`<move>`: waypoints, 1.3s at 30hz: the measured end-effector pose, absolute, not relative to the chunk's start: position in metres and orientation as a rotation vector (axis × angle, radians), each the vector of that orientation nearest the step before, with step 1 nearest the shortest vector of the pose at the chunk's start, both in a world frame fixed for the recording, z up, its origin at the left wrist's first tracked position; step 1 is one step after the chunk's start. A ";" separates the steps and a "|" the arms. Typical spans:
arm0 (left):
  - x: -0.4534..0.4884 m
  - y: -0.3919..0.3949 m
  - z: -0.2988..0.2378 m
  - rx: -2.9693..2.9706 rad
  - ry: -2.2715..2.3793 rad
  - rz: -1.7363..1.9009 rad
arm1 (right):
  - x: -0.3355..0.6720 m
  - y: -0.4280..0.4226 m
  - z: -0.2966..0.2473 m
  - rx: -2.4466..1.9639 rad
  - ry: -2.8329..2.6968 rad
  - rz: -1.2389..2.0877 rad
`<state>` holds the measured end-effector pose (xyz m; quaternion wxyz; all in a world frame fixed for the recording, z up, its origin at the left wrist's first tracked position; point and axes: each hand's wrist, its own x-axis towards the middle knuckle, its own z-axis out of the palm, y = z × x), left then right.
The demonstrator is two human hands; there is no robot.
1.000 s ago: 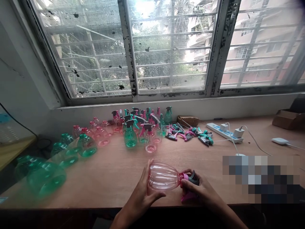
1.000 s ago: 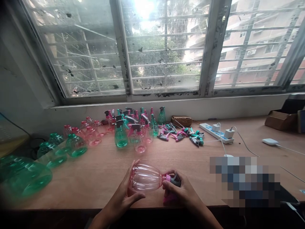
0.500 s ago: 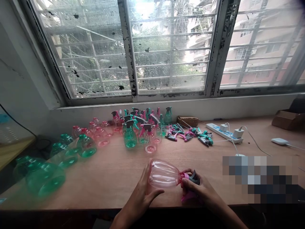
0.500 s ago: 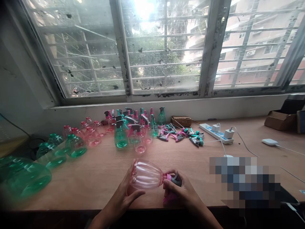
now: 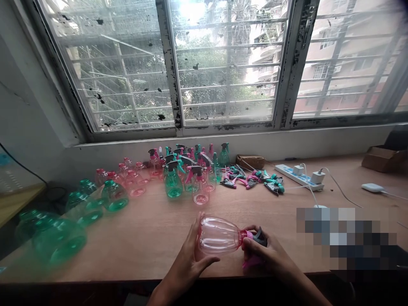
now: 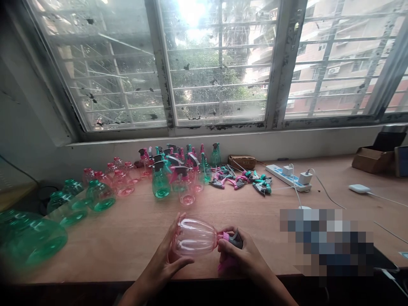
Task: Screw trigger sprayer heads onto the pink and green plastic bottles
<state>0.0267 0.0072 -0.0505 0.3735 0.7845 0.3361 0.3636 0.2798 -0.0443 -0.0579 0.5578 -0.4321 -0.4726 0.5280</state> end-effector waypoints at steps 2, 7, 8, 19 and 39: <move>0.027 0.006 -0.051 2.028 0.860 0.942 | 0.279 -0.043 -0.058 -1.008 -1.091 1.251; 0.025 0.005 -0.049 2.019 0.861 0.903 | 0.279 -0.045 -0.056 -1.013 -1.160 1.251; 0.025 0.005 -0.049 2.020 0.862 0.894 | 0.279 -0.046 -0.055 -1.014 -1.172 1.253; 0.026 0.004 -0.050 2.057 0.865 0.908 | 0.280 -0.045 -0.058 -0.976 -1.131 1.262; 0.025 0.006 -0.047 1.990 0.863 0.884 | 0.281 -0.044 -0.063 -0.981 -1.189 1.272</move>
